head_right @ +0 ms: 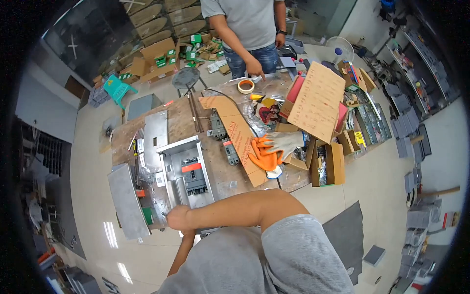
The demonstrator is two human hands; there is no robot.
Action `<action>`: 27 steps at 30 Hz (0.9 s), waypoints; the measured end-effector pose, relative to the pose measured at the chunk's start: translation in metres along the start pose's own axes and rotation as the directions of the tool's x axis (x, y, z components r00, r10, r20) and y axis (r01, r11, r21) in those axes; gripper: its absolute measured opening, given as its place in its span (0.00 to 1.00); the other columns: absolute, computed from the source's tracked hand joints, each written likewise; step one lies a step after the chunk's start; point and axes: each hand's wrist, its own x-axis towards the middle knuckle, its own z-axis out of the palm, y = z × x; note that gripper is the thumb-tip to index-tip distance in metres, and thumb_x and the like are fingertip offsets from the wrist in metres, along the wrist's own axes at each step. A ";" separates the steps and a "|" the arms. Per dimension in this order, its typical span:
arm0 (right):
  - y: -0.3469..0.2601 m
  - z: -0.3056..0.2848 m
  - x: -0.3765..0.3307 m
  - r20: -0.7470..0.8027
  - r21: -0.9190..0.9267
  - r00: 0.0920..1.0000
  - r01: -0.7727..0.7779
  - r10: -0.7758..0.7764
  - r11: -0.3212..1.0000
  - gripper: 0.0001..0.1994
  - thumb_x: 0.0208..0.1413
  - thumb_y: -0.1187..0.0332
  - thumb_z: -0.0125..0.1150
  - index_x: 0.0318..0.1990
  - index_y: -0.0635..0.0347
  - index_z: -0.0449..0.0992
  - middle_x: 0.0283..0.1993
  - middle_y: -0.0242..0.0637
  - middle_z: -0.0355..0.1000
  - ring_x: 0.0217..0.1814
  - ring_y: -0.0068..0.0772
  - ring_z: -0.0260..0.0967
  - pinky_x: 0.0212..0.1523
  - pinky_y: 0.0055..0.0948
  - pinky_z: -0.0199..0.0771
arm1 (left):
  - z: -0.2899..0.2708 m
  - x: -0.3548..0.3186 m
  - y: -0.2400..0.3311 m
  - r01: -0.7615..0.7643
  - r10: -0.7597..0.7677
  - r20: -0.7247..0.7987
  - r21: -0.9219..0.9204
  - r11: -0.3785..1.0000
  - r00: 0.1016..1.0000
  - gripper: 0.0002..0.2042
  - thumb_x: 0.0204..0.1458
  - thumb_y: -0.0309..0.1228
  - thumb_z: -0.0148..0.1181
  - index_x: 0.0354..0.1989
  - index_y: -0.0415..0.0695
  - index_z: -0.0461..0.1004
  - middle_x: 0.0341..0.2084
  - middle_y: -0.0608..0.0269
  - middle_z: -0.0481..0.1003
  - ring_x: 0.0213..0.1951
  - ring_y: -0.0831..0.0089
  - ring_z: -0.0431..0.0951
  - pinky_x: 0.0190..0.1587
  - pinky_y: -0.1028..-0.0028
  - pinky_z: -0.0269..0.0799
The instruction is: Assembling and inspecting a metal electrical enclosure on a workbench.
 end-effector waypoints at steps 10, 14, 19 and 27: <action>0.023 -0.011 -0.011 0.078 -0.211 0.994 0.091 -0.076 0.973 0.12 0.47 0.66 0.56 0.37 0.62 0.79 0.30 0.43 0.77 0.32 0.42 0.77 0.29 0.39 0.76 | -0.031 0.037 0.036 0.174 -0.300 0.211 0.467 0.867 0.930 0.15 0.48 0.28 0.58 0.10 0.54 0.72 0.16 0.72 0.76 0.17 0.74 0.76 0.19 0.69 0.70; -0.006 -0.069 -0.021 0.221 -0.168 0.973 0.105 -0.066 0.980 0.10 0.44 0.66 0.60 0.34 0.56 0.82 0.34 0.38 0.78 0.37 0.39 0.77 0.32 0.37 0.77 | 0.042 -0.021 -0.073 -0.095 0.067 -0.281 -0.086 0.992 0.957 0.12 0.47 0.27 0.60 0.13 0.53 0.75 0.17 0.70 0.77 0.18 0.73 0.77 0.20 0.71 0.72; 0.001 -0.028 -0.005 0.191 -0.167 0.981 0.003 0.030 0.986 0.11 0.45 0.66 0.60 0.36 0.56 0.82 0.36 0.39 0.78 0.38 0.41 0.77 0.33 0.41 0.76 | 0.037 -0.004 -0.061 -0.374 0.183 -0.491 -0.325 0.869 0.851 0.09 0.47 0.27 0.59 0.17 0.53 0.76 0.20 0.68 0.77 0.20 0.73 0.76 0.23 0.72 0.72; -0.005 -0.034 -0.001 0.186 -0.163 0.970 -0.124 0.154 0.979 0.11 0.45 0.66 0.60 0.36 0.57 0.82 0.37 0.41 0.77 0.41 0.44 0.76 0.33 0.50 0.74 | 0.017 -0.038 -0.043 -0.227 0.067 -0.308 -0.522 0.822 0.949 0.03 0.50 0.29 0.54 0.26 0.52 0.70 0.28 0.68 0.73 0.28 0.73 0.72 0.30 0.73 0.68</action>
